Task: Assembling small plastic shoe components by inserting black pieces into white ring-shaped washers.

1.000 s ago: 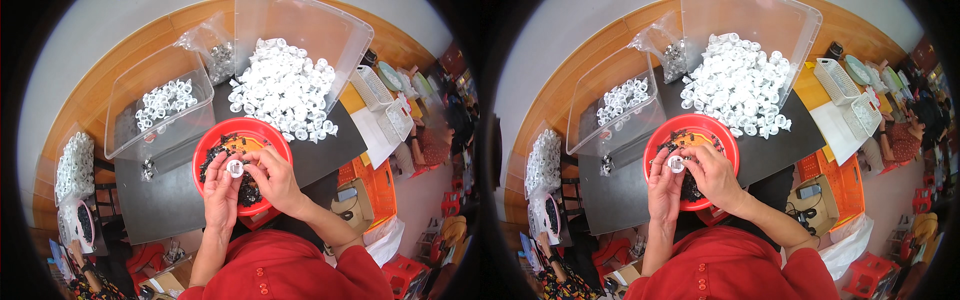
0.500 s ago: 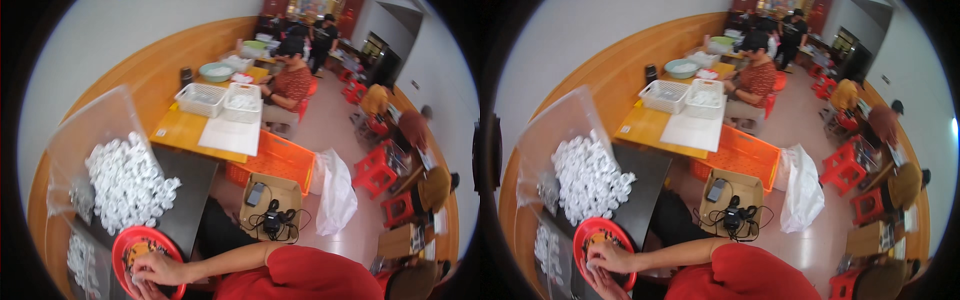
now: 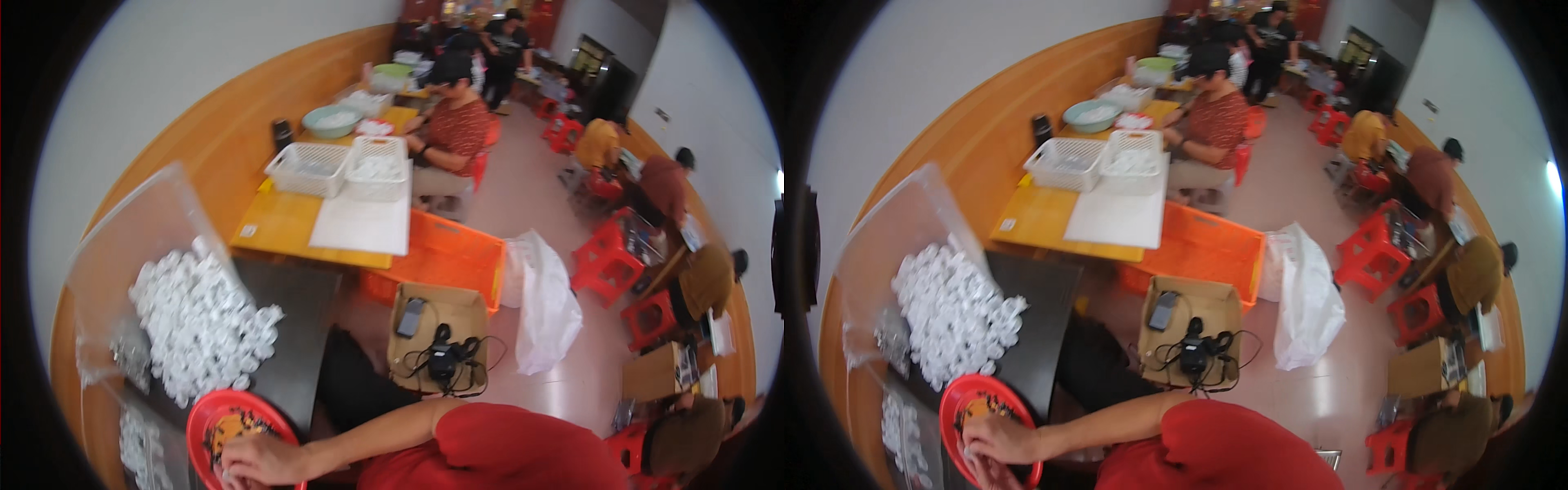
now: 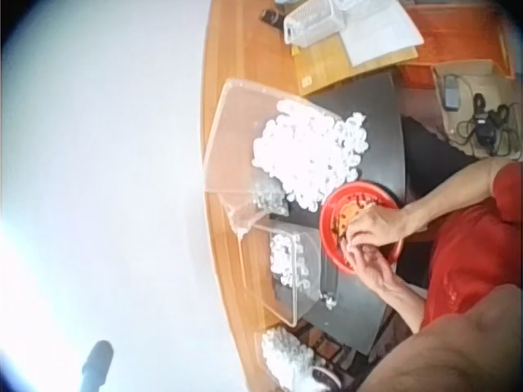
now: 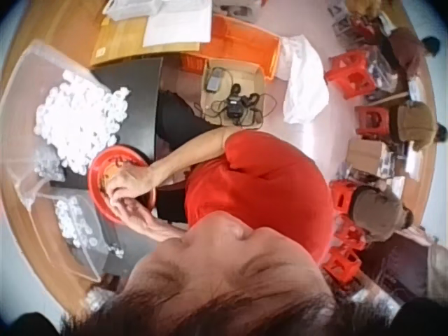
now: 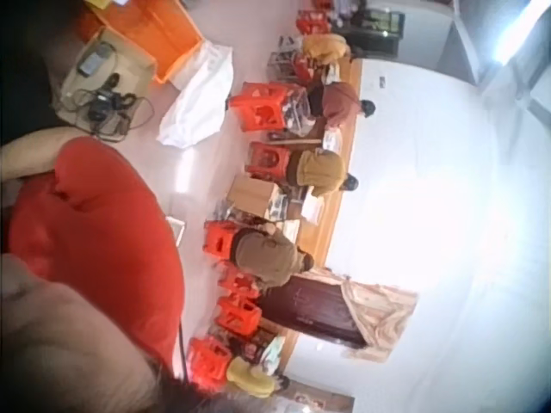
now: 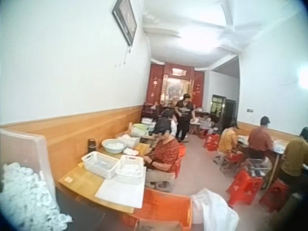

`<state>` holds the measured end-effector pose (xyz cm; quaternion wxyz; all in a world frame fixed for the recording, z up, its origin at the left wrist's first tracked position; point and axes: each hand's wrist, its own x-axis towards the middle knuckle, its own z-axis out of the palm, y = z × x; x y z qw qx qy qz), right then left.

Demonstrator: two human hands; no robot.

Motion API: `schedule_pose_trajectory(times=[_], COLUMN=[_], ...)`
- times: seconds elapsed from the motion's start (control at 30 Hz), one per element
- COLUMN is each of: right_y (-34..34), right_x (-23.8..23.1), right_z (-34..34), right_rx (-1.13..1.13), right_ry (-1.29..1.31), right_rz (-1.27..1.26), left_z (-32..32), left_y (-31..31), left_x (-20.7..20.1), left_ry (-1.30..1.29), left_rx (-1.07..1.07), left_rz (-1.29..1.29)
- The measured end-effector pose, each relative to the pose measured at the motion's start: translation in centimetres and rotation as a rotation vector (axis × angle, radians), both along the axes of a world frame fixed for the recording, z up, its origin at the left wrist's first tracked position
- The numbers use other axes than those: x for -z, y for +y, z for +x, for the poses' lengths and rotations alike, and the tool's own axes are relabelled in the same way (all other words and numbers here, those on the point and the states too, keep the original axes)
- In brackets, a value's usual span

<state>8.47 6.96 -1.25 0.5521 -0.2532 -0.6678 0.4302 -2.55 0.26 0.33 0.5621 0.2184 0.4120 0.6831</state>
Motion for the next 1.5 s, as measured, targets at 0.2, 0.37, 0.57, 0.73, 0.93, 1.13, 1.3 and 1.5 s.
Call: schedule_pose_trajectory(times=[0.2,0.37,0.57,0.73,0.93,1.13,1.3,1.5], right_y=[0.9,2.4,8.9,9.1,9.6,8.3,5.3,4.5], right_x=[-1.5,-3.6,-1.7,-0.9,0.1,-1.2,-4.0,-4.1], right_z=[3.2,4.7,3.8,1.3,0.0,1.5,3.1,4.2], right_rx=[-0.021,-0.164,0.033,-0.015,-0.02,-0.036,-0.229,-0.259], right_ry=[-0.097,-0.266,-0.674,-0.913,-1.064,-0.835,-0.453,-0.426], right_rz=[-0.123,-0.187,0.155,0.361,0.347,0.289,0.211,0.36], left_z=[2.4,0.9,0.4,-0.2,-0.6,-0.5,0.2,1.1], left_y=[1.4,0.0,-0.5,-0.7,-0.5,0.2,0.8,0.9], left_x=[0.5,0.7,-0.6,0.2,0.2,0.3,0.1,-0.3], left_ry=[-0.041,-0.22,-0.252,-0.259,-0.091,-0.026,0.117,0.124], left_rx=[-0.098,-0.096,-0.106,-0.111,-0.106,-0.108,-0.094,-0.061], left_rz=[-0.025,-0.082,-0.118,-0.103,-0.073,-0.043,-0.061,-0.029])
